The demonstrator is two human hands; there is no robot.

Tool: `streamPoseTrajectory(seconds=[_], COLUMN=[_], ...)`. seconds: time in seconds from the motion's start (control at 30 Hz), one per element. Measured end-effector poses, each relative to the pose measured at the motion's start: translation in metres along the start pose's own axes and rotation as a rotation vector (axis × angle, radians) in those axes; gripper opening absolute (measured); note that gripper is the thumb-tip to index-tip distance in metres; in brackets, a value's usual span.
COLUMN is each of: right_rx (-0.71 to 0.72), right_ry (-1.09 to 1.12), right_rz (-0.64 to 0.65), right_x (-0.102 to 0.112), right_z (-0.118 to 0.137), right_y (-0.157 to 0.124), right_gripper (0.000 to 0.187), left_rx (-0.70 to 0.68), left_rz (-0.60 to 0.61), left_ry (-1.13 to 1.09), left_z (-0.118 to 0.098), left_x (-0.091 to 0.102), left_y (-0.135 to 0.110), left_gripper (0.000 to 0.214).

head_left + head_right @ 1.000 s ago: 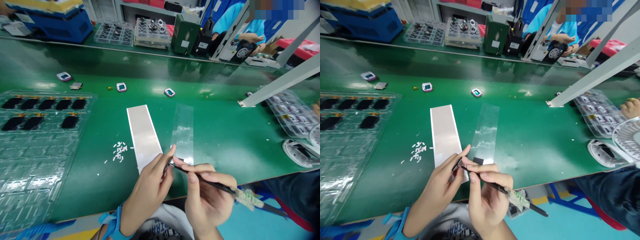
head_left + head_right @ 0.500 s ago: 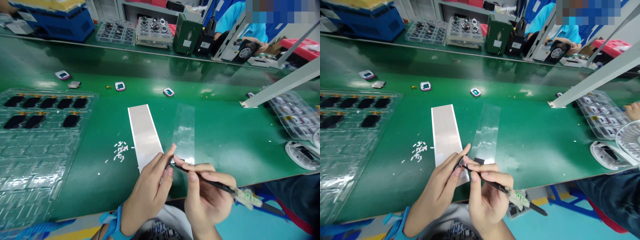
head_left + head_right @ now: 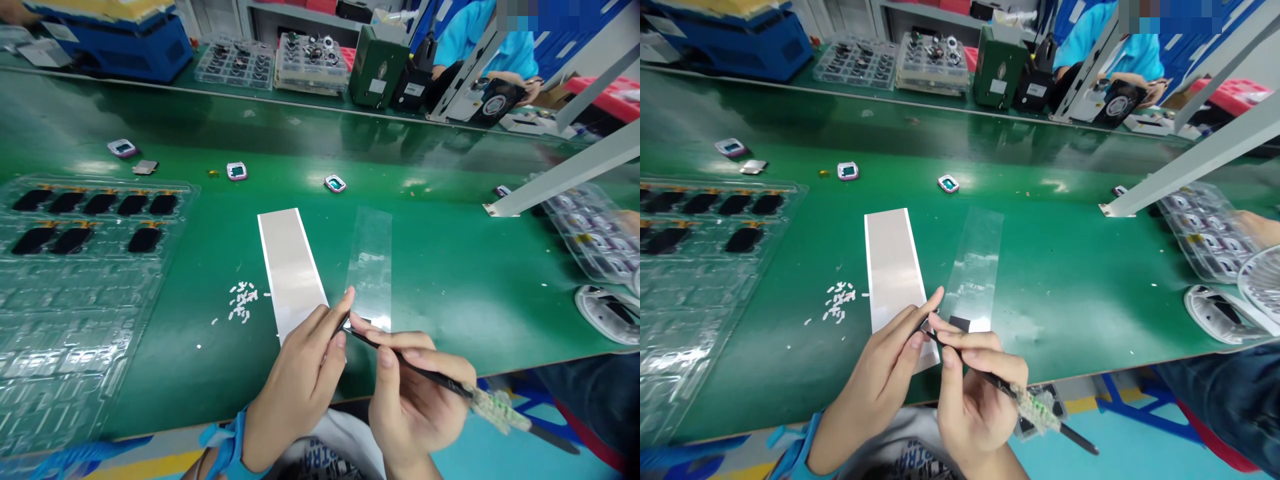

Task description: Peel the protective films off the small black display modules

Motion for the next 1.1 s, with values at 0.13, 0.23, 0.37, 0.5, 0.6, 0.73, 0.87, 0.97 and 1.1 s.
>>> streamPoseTrajectory(seconds=[0.13,0.23,0.37,0.5,0.6,0.73,0.87,0.97,1.1], right_rx=[-0.002,0.003,0.062,0.067,0.080,0.087,0.088,0.098,0.098], right_ry=[0.006,0.004,0.030,0.078,0.087,0.098,0.086,0.076,0.078], right_rz=[0.008,0.025,0.035,0.057,0.067,0.071,0.053,0.037,0.048], right_x=[0.0011,0.0019,0.0023,0.0021,0.0016,0.0000,-0.0005,0.0004,0.0010], right_z=[-0.0003,-0.0003,-0.0014,-0.0030,-0.0030,-0.0026,-0.0021,-0.0021,-0.0028], right_y=[0.0001,0.0013,0.0034,0.0039,0.0034,0.0033,0.0031,0.0020,0.0014], right_gripper=[0.029,0.030,0.033,0.035,0.038,0.038,0.036,0.035,0.037], left_rx=[0.013,0.023,0.027,0.028,0.022,0.011,0.011,0.018,0.014], left_rz=[0.001,0.001,-0.005,-0.007,-0.010,-0.011,-0.014,-0.014,-0.009], left_ry=[-0.013,-0.005,-0.003,-0.005,-0.007,-0.023,-0.037,-0.041,-0.045], left_z=[0.0007,0.0016,0.0025,0.0028,0.0025,0.0010,-0.0003,-0.0002,0.0005], left_x=[-0.0003,-0.0010,-0.0015,-0.0009,-0.0003,-0.0001,-0.0004,-0.0010,-0.0008], left_y=[-0.0006,-0.0002,0.0004,-0.0002,-0.0004,-0.0004,0.0000,0.0011,0.0013], left_gripper=[0.050,0.051,0.050,0.050,0.050,0.049,0.049,0.048,0.049])
Point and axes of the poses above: each hand's wrist, its own y-axis towards the middle knuckle, its own x-axis out of the back of the hand, z = x × y, the point moved 1 cm from there along y, towards the middle knuckle, and after that the axes turned 4 degrees about -x, right-handed, at the moved point
